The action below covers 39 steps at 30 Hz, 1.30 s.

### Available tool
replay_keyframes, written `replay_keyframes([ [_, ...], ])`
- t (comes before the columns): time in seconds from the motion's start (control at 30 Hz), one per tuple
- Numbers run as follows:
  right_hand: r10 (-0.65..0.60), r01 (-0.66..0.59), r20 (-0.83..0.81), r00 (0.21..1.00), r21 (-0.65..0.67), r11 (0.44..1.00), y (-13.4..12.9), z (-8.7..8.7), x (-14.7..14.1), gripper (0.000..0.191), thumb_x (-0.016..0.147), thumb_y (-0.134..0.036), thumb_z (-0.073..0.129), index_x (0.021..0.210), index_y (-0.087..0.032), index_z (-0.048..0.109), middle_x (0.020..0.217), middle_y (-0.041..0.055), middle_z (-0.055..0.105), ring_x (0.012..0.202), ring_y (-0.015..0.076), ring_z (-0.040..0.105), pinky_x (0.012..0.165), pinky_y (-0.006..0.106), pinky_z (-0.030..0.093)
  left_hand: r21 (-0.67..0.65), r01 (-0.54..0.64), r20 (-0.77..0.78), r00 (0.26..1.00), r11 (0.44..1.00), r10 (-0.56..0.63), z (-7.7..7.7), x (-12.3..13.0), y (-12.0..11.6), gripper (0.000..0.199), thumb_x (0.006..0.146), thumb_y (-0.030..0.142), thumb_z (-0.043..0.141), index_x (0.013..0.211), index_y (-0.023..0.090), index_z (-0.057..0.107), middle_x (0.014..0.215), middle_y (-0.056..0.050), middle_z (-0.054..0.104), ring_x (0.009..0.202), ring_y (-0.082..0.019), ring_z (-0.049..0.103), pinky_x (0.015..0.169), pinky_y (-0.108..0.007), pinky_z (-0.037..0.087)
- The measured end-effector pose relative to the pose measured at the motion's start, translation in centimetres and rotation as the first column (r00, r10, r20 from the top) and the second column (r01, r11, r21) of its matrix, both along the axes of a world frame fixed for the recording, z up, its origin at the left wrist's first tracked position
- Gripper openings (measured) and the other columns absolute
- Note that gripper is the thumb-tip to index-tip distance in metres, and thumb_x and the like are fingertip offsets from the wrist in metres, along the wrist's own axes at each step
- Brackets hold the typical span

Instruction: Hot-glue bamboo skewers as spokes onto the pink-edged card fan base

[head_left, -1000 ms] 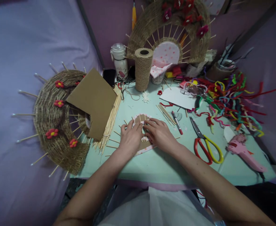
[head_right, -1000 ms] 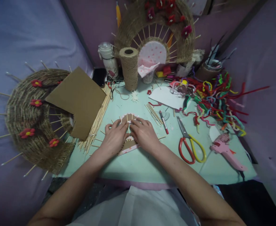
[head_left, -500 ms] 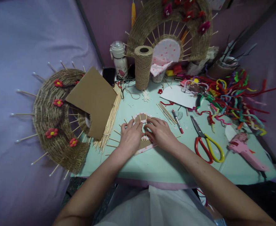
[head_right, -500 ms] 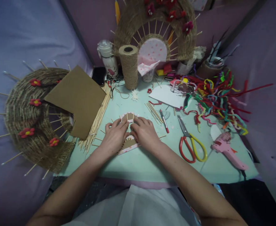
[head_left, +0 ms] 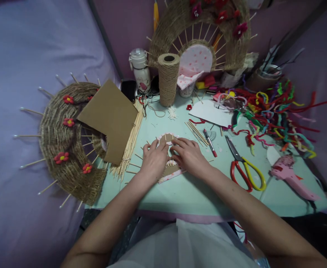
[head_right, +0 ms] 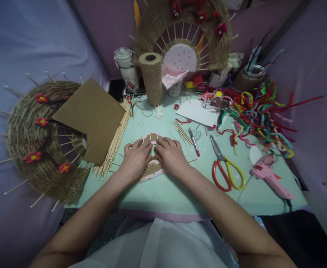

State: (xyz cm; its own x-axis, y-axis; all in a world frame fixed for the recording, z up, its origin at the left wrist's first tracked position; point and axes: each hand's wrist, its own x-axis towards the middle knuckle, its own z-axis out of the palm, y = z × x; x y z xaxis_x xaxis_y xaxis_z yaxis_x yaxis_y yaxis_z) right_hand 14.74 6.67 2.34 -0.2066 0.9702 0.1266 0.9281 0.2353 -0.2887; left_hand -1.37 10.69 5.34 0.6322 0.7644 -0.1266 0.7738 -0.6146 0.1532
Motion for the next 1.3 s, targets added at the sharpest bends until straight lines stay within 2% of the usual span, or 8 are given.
replay_keyframes([
  [0.53, 0.009, -0.011, -0.038, 0.999, -0.057, 0.998, -0.12, 0.65, 0.47, 0.016, 0.091, -0.030, 0.067, 0.105, -0.023, 0.067, 0.142, 0.0062, 0.058, 0.133, 0.0282, 0.047, 0.098, 0.044, 0.033, -0.004, -0.011, 0.006, 1.000, 1.000, 0.011, -0.13, 0.03, -0.01, 0.037, 0.094, 0.024, 0.059, 0.130, 0.022, 0.056, 0.143, -0.008, 0.055, 0.136, -0.030, 0.041, 0.103, -0.051, 0.035],
  [0.8, 0.001, -0.001, -0.007, 1.000, -0.043, 0.999, -0.09, 0.60, 0.32, 0.017, 0.090, -0.033, 0.068, 0.104, -0.023, 0.068, 0.141, 0.0069, 0.059, 0.132, 0.0279, 0.048, 0.097, 0.044, 0.032, -0.006, -0.015, -0.008, 1.000, 1.000, 0.015, -0.12, 0.04, -0.04, 0.041, 0.094, 0.025, 0.059, 0.135, 0.022, 0.053, 0.148, -0.007, 0.051, 0.138, -0.029, 0.039, 0.105, -0.052, 0.034],
  [1.3, -0.026, 0.027, 0.023, 0.999, -0.020, 0.999, -0.15, 0.63, -0.17, 0.009, 0.092, -0.029, 0.065, 0.098, -0.024, 0.068, 0.138, 0.0055, 0.062, 0.129, 0.0272, 0.050, 0.099, 0.047, 0.029, -0.024, -0.027, -0.013, 1.000, 0.999, 0.027, -0.10, 0.22, -0.01, 0.037, 0.096, 0.025, 0.055, 0.133, 0.023, 0.054, 0.147, -0.008, 0.052, 0.139, -0.029, 0.037, 0.104, -0.052, 0.031],
])
